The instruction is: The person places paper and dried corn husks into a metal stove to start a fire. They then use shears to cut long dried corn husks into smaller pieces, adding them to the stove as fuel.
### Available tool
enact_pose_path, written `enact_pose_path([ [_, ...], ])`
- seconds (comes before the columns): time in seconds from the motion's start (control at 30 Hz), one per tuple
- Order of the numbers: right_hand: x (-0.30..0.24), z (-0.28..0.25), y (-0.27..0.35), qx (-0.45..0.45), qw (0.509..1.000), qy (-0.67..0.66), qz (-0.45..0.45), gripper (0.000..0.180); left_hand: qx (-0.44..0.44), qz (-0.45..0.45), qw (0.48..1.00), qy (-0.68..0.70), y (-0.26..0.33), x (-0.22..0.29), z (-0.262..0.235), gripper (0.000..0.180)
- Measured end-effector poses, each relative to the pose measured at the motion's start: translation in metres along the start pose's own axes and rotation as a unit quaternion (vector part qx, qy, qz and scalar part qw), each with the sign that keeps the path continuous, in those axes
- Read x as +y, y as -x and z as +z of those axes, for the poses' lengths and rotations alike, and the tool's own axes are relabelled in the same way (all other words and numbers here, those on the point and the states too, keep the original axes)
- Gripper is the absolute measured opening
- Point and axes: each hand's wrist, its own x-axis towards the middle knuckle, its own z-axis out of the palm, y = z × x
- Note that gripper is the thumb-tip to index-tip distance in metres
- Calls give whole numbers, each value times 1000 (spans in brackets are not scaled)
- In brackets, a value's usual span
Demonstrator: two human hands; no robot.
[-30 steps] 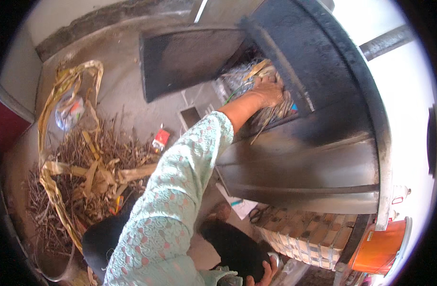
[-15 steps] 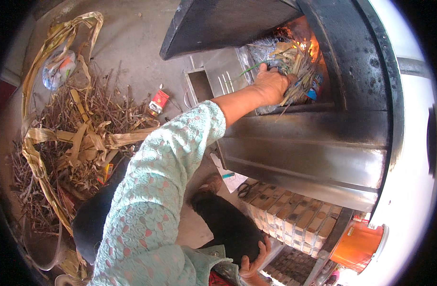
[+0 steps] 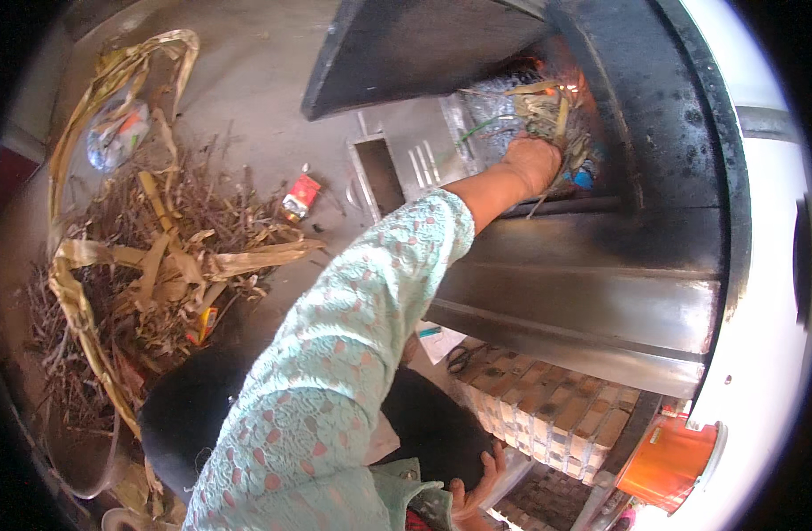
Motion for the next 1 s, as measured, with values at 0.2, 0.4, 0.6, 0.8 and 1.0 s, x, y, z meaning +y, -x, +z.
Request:
enact_pose_path([
  [0.2, 13, -8, 13, -26, 999, 31, -6, 63, 47, 211, 975, -42, 130, -27, -74, 45],
  [0.4, 5, -2, 9, -20, 1000, 14, -11, 61, 15, -53, 997, -46, 327, -112, -190, 23],
  [0.6, -8, -1, 5, -31, 999, 13, -4, 62, 35, -418, 891, -173, 477, -169, -213, 19],
  [0.8, -15, 0, 2, -33, 999, 27, -22, 62, 61, -377, 866, -323, 488, -216, -178, 48],
  [1.0, -15, 6, 5, -2, 1000, 17, -2, 60, -244, -73, 803, -538, 413, -252, -141, 66],
])
